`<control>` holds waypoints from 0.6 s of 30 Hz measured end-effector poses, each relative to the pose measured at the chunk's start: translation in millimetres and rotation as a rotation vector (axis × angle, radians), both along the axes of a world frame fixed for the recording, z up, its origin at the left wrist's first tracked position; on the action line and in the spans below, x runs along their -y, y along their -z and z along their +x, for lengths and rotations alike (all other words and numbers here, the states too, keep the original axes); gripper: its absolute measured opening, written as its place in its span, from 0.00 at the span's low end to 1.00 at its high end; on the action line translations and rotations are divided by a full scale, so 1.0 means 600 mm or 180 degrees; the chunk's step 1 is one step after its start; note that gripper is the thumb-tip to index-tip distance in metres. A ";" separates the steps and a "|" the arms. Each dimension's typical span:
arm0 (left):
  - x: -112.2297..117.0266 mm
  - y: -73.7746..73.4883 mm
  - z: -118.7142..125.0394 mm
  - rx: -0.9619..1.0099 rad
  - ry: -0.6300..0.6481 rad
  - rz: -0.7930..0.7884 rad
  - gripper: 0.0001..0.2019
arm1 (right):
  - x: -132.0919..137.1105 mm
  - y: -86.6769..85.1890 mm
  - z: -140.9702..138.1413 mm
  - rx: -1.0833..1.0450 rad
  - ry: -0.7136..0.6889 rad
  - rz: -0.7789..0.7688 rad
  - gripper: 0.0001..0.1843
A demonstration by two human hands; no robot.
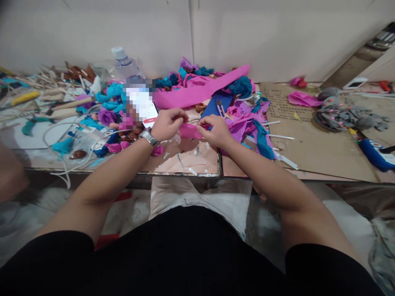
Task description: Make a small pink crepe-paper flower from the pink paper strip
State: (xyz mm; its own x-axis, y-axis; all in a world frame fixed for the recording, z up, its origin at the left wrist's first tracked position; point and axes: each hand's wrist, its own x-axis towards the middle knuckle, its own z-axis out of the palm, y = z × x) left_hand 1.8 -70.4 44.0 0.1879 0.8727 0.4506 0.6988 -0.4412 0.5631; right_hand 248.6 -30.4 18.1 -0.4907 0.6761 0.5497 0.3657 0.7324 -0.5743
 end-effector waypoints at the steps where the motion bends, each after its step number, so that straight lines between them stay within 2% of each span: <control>1: 0.003 -0.002 0.002 -0.0098 0.0221 -0.0004 0.15 | 0.001 -0.001 -0.001 0.0029 -0.0048 0.0006 0.12; 4: 0.010 -0.006 0.007 -0.0438 0.0753 -0.0033 0.18 | 0.003 -0.002 -0.002 0.0132 -0.0105 0.0000 0.12; 6: 0.011 -0.006 0.009 -0.0540 0.0922 -0.0114 0.19 | 0.002 -0.001 -0.002 0.0197 -0.0104 -0.0003 0.12; 13: 0.006 -0.001 0.009 -0.0274 0.1096 -0.0397 0.21 | -0.001 0.001 0.000 0.0286 -0.0256 0.0079 0.15; 18: 0.000 0.005 0.009 -0.0038 0.1135 -0.0671 0.19 | -0.008 0.009 -0.001 0.0086 -0.0264 0.0274 0.16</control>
State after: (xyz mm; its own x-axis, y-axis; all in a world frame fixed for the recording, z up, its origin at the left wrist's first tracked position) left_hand 7.1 -70.6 41.0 0.4992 0.8249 0.2650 0.5300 -0.5327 0.6598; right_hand 247.9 -25.9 12.5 -0.5585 0.5834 0.5897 0.3163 0.8070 -0.4987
